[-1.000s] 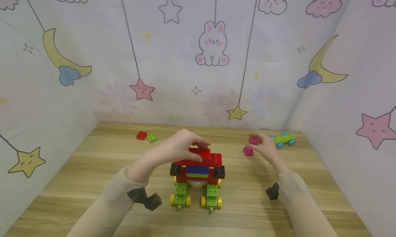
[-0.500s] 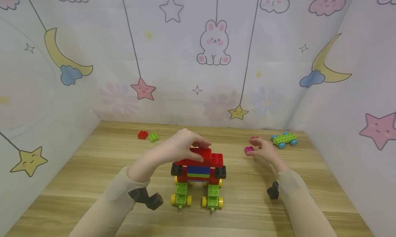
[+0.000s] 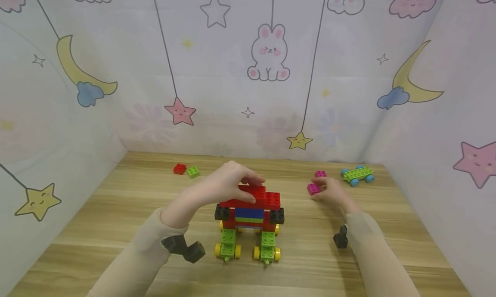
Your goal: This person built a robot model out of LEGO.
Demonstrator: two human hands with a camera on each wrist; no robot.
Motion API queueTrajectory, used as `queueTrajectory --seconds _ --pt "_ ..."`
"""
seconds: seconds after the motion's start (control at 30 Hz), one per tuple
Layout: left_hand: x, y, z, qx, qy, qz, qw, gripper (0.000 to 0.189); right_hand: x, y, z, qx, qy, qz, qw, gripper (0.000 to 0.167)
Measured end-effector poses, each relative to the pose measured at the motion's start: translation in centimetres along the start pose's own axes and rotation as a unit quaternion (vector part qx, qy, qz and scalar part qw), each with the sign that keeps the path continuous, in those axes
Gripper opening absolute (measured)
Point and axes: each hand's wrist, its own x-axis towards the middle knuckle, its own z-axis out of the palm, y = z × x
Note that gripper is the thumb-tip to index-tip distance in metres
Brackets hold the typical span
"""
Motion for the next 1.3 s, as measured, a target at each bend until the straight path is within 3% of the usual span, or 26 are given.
queueTrajectory --seconds 0.17,0.43,0.73,1.07,1.3 --pt "-0.1 0.0 0.0 -0.003 0.002 0.003 1.0 0.044 0.0 0.6 0.0 0.006 0.006 -0.042 0.9991 0.061" --pt "-0.1 0.0 -0.1 -0.003 0.004 0.002 1.0 0.043 0.0 -0.1 0.4 -0.015 0.015 -0.006 0.9998 0.048" --pt "-0.1 0.0 -0.1 -0.003 0.008 0.008 0.9999 0.043 -0.1 -0.7 0.2 -0.028 0.054 0.01 0.9981 0.048" --pt "-0.1 -0.1 0.0 -0.004 0.007 0.001 1.0 0.043 -1.4 -4.8 -1.0 0.021 0.091 0.005 0.9956 0.054" --pt "-0.1 0.0 -0.1 -0.005 0.007 0.003 1.0 0.043 -2.5 -8.7 -1.5 0.037 0.109 -0.018 0.9932 0.049"
